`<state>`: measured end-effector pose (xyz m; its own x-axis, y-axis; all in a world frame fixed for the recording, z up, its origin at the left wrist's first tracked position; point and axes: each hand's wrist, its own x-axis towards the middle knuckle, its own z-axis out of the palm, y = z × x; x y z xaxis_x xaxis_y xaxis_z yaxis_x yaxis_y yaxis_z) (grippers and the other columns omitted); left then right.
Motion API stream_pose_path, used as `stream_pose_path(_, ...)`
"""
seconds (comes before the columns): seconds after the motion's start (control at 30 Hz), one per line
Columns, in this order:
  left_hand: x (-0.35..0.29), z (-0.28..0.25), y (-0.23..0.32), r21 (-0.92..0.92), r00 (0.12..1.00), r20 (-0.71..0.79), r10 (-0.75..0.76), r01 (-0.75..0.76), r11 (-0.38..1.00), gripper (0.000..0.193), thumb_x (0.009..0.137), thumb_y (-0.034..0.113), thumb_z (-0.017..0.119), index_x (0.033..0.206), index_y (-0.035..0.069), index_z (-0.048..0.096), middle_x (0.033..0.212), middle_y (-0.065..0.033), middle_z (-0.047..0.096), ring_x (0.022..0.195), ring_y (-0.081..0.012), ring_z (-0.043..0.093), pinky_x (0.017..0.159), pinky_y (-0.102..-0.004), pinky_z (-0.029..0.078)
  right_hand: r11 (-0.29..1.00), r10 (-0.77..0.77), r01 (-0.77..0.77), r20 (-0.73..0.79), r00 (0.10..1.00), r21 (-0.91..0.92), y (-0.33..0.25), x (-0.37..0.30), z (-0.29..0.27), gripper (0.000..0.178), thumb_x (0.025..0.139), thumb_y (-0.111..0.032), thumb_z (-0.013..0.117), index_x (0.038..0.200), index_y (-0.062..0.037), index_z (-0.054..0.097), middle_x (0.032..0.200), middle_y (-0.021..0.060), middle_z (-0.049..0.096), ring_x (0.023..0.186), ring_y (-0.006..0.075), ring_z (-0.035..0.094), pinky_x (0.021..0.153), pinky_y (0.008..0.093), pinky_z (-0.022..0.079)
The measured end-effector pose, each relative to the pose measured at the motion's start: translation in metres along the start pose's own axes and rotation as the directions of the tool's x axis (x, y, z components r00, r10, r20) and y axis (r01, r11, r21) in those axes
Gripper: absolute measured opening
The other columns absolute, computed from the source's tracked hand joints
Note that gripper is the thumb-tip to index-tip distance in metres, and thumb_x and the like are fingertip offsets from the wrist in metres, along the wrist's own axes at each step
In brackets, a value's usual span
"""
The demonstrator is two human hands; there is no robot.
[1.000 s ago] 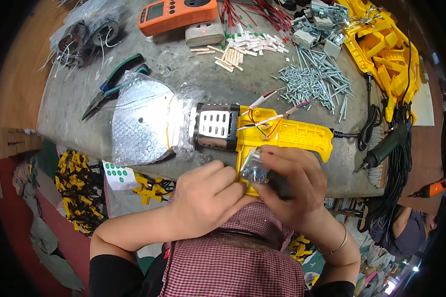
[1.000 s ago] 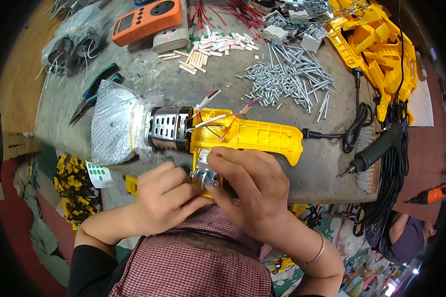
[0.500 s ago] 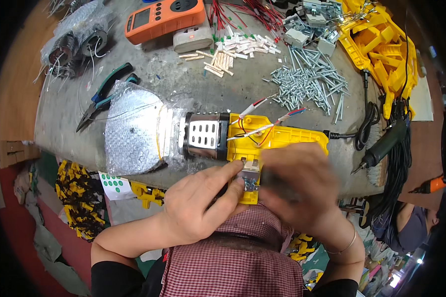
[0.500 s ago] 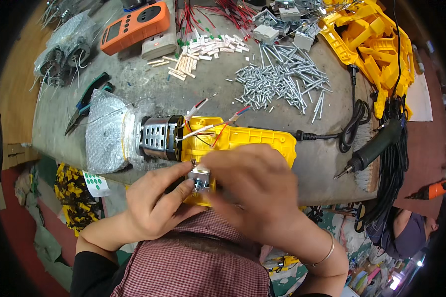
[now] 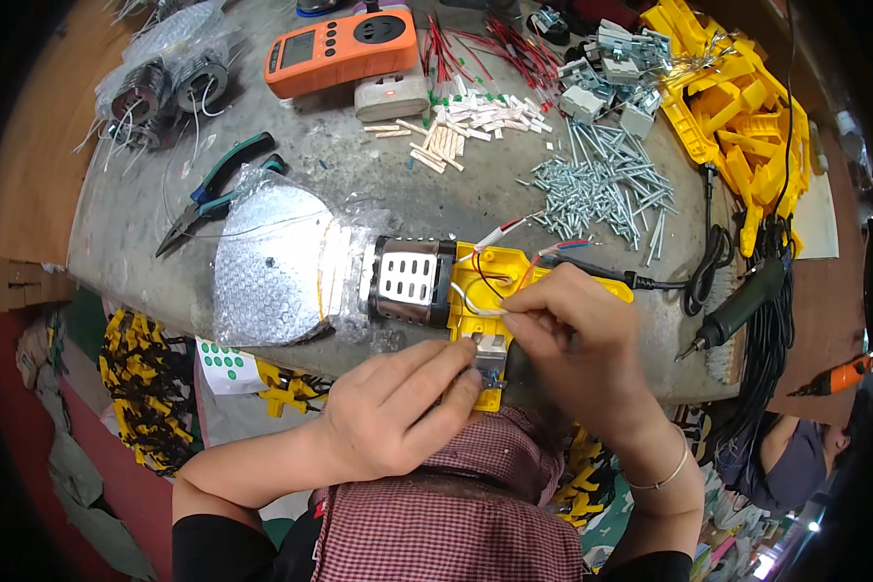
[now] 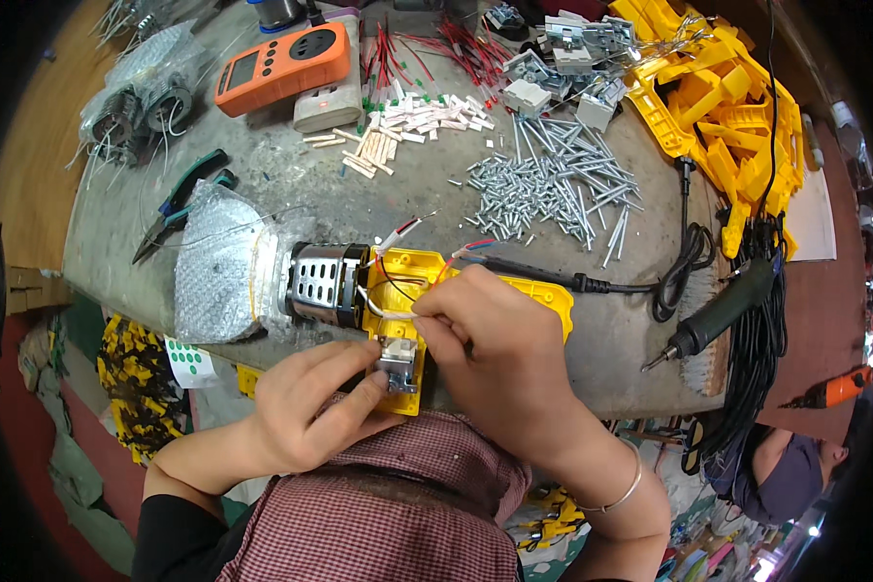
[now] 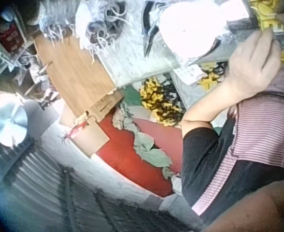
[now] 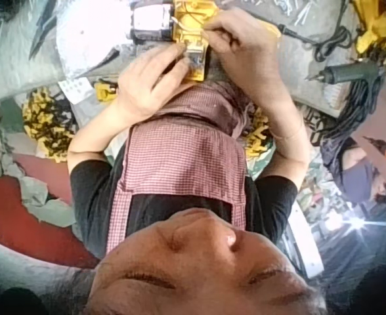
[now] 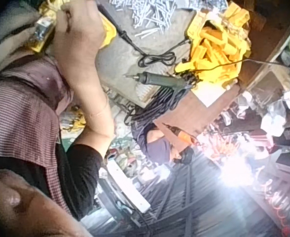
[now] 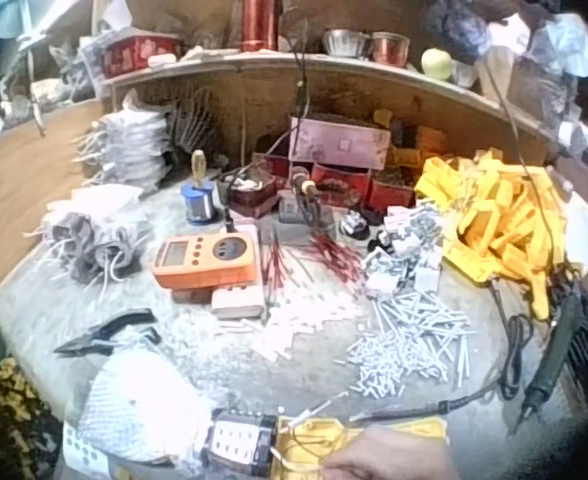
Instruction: The person solders wires onto components using a soldering iron, fits the parts and wiring into a yellow handle casing, and closes the shell. Then, they drive screws into the handle casing using an electric screwdriver to assemble the handheld tool.
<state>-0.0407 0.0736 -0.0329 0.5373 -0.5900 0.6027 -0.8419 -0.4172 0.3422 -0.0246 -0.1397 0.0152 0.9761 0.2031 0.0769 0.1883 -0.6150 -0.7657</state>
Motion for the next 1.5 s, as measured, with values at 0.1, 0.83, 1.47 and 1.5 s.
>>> stream_pose_path(0.1,0.003,-0.003,0.002,0.092,0.997,-0.02,0.077,-0.075,0.993,0.045,0.068,0.025,0.085,0.103,0.003,0.067,0.108,-0.0163,0.067,0.087,-0.028,0.067,0.064,-0.0318,0.054,0.976,-0.191,0.189,-0.009,0.982,-0.106,0.005,0.002,0.004,0.009,0.077,0.0,0.065,0.085,-0.0049,0.065,0.082,0.0054,0.057,0.071,0.024,0.059,0.06,0.0346,0.047)
stream_pose_path(0.83,0.021,-0.012,-0.004,-0.098,0.993,-0.028,-0.113,0.11,0.989,0.03,0.077,0.019,0.077,0.101,0.004,0.069,0.101,-0.0088,0.068,0.077,-0.0174,0.066,0.059,-0.0254,0.051,0.946,-0.274,0.255,-0.073,0.959,-0.202,0.044,0.277,-0.054,0.06,0.09,-0.004,0.066,0.145,-0.0102,0.043,0.11,0.0123,0.068,0.096,0.0175,0.061,0.088,0.0297,0.05)
stream_pose_path(1.47,0.038,-0.061,-0.102,0.207,0.843,-0.027,-0.537,0.53,0.822,0.015,0.079,-0.002,0.066,0.09,0.001,0.057,0.092,-0.014,0.056,0.092,-0.0339,0.056,0.076,-0.0384,0.047,0.484,0.37,0.338,-0.539,0.757,0.807,0.038,0.004,-0.087,0.024,0.104,-0.029,0.047,0.11,-0.006,0.05,0.058,-0.002,0.045,0.039,0.0019,0.028,0.036,0.0197,0.02)
stream_pose_path(1.5,0.037,-0.062,-0.1,0.211,0.843,-0.047,-0.536,0.533,0.819,0.014,0.08,-0.001,0.066,0.089,0.0,0.056,0.089,-0.014,0.056,0.088,-0.0339,0.056,0.074,-0.0383,0.047,0.485,0.383,0.326,-0.532,0.755,0.812,0.04,0.001,-0.075,0.024,0.104,-0.029,0.047,0.11,-0.0061,0.05,0.057,-0.002,0.045,0.039,0.0022,0.029,0.036,0.0199,0.019)
